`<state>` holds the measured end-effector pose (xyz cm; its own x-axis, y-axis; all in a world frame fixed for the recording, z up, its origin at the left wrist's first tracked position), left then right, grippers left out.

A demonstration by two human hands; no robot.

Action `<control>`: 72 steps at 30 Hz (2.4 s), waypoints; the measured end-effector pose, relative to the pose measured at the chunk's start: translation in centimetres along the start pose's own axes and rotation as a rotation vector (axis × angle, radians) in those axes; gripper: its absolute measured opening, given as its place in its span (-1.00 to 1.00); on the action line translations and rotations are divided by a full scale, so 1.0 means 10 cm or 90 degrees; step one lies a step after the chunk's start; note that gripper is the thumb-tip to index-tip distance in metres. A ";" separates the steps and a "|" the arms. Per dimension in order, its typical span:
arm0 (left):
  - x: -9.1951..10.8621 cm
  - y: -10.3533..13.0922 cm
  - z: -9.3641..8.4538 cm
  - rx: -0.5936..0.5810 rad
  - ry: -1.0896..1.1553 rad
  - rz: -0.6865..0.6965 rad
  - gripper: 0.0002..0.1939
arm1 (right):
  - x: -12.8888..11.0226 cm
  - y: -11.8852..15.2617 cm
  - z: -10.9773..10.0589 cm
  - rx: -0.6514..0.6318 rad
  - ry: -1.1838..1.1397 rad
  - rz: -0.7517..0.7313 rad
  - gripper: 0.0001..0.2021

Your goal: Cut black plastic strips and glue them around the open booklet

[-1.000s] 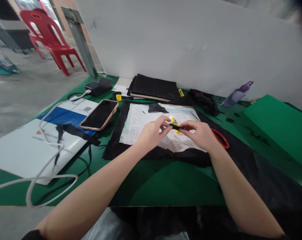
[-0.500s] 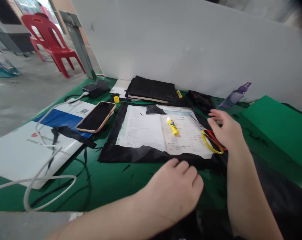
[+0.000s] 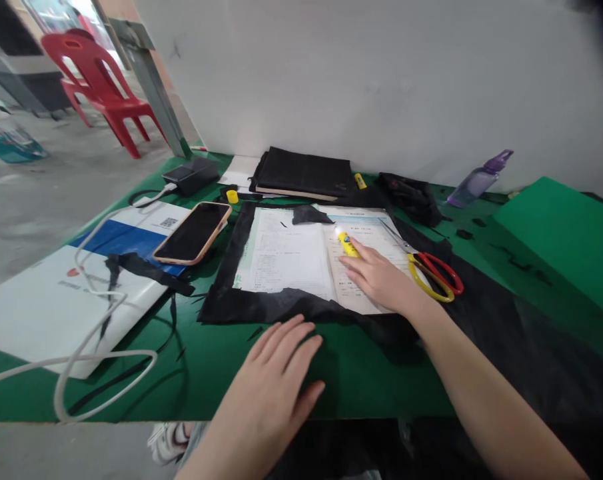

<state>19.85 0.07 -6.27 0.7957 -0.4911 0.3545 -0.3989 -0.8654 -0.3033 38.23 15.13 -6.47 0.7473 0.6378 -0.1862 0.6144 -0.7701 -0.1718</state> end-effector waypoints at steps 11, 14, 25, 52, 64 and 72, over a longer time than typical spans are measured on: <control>-0.65 0.10 -0.11 0.063 -0.048 -0.155 -0.56 | 0.14 -0.03 -0.11 0.161 -0.044 0.189 -0.95; -0.61 0.08 -0.05 0.058 -0.044 -0.142 -0.55 | 0.06 -0.02 -0.14 0.169 -0.220 0.206 -0.75; -0.57 0.11 0.02 0.046 -0.070 -0.126 -0.55 | -0.21 -0.08 0.14 0.140 -0.724 0.274 -0.64; -0.57 0.10 0.05 0.032 -0.097 -0.118 -0.54 | -0.54 -0.16 0.41 0.175 -0.830 0.172 -0.64; -0.59 0.10 0.10 0.002 -0.127 -0.102 -0.54 | -0.72 -0.10 0.35 0.063 -0.623 0.098 -0.61; -0.58 0.10 0.06 0.029 -0.107 -0.119 -0.50 | -0.80 -0.11 0.29 0.028 -0.680 0.029 -0.76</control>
<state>15.13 2.07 -9.16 0.9198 -0.2964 0.2573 -0.2202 -0.9323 -0.2868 30.82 10.88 -7.55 0.1474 0.3058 -0.9406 0.5656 -0.8062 -0.1735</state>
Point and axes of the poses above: each hand's wrist, its own y-axis away from the middle knuckle, its own z-axis out of the palm, x = y × z, the point moved 6 cm from there along -y, towards the middle knuckle, and after that the axes turned 7 degrees about -z, right-handed, at the moved point
